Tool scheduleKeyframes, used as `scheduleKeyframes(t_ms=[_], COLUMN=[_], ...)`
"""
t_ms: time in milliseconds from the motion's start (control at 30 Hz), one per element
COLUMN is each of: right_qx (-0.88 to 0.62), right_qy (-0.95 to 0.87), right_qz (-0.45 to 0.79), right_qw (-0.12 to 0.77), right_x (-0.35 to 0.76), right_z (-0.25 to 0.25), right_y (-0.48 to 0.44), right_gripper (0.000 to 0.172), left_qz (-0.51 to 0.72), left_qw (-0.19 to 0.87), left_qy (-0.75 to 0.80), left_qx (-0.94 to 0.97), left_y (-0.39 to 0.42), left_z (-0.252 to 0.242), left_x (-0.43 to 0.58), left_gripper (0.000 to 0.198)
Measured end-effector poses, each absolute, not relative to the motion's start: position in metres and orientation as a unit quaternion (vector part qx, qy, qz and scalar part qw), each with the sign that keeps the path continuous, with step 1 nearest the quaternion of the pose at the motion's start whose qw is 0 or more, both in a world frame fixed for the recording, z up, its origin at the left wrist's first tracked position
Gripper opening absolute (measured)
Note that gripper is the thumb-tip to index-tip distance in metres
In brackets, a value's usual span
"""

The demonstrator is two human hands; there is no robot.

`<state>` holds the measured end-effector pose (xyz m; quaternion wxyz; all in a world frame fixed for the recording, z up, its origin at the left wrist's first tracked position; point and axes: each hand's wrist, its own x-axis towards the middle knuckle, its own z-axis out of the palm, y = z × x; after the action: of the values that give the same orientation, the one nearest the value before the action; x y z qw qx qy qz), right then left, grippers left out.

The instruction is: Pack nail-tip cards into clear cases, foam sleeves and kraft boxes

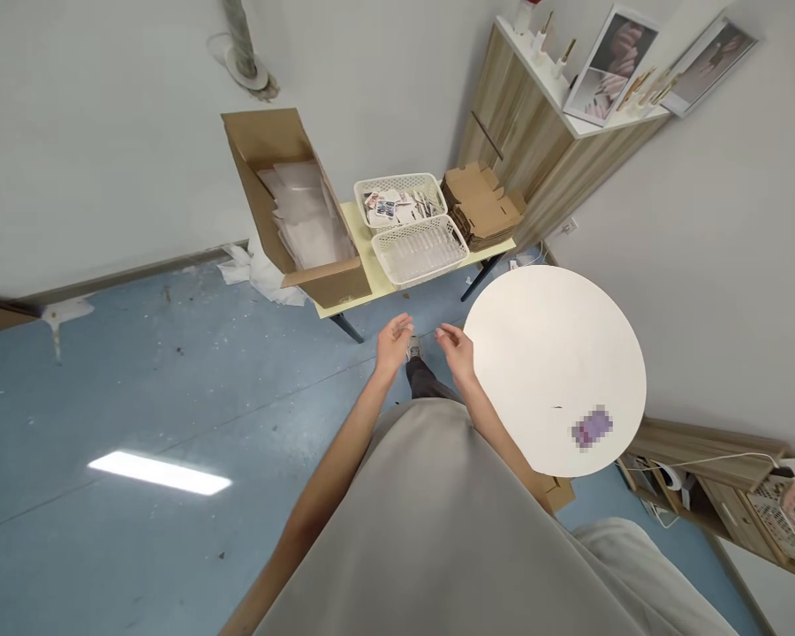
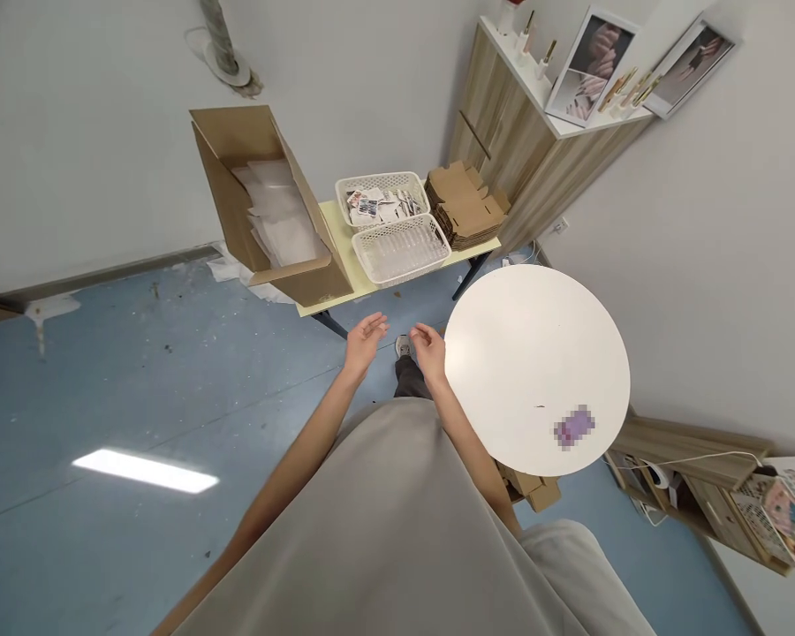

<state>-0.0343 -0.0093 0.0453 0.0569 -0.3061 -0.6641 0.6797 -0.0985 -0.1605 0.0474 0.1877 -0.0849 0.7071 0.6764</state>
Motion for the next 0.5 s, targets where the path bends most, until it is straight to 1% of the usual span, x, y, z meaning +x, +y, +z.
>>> scheduleKeyframes(t_ms=[167, 267, 367, 433, 500], right_qx=[-0.257, -0.232, -0.216, -0.21, -0.209], right_qy=[-0.688, -0.709, -0.722, -0.723, -0.72], right_qz=[0.679, 0.665, 0.655, 0.655, 0.657], right_qw=[0.013, -0.02, -0.056, -0.069, -0.077], right_x=[-0.106, -0.144, -0.174, -0.19, -0.202], right_z=[0.026, 0.015, 0.005, 0.0, -0.005], right_y=[0.002, 0.01, 0.018, 0.022, 0.025], right_gripper=[0.036, 0.035, 0.034, 0.033, 0.032], left_qz=[0.668, 0.642, 0.613, 0.558, 0.464], left_qw=[0.176, 0.17, 0.172, 0.185, 0.203], left_qy=[0.714, 0.739, 0.76, 0.793, 0.846], left_qx=[-0.119, -0.112, -0.131, -0.159, -0.164], left_y=[-0.13, -0.117, -0.11, -0.107, -0.104], left_z=[0.036, 0.022, 0.005, -0.006, -0.015], left_x=[-0.156, -0.189, -0.226, -0.252, -0.276], left_gripper=[0.055, 0.057, 0.065, 0.069, 0.066])
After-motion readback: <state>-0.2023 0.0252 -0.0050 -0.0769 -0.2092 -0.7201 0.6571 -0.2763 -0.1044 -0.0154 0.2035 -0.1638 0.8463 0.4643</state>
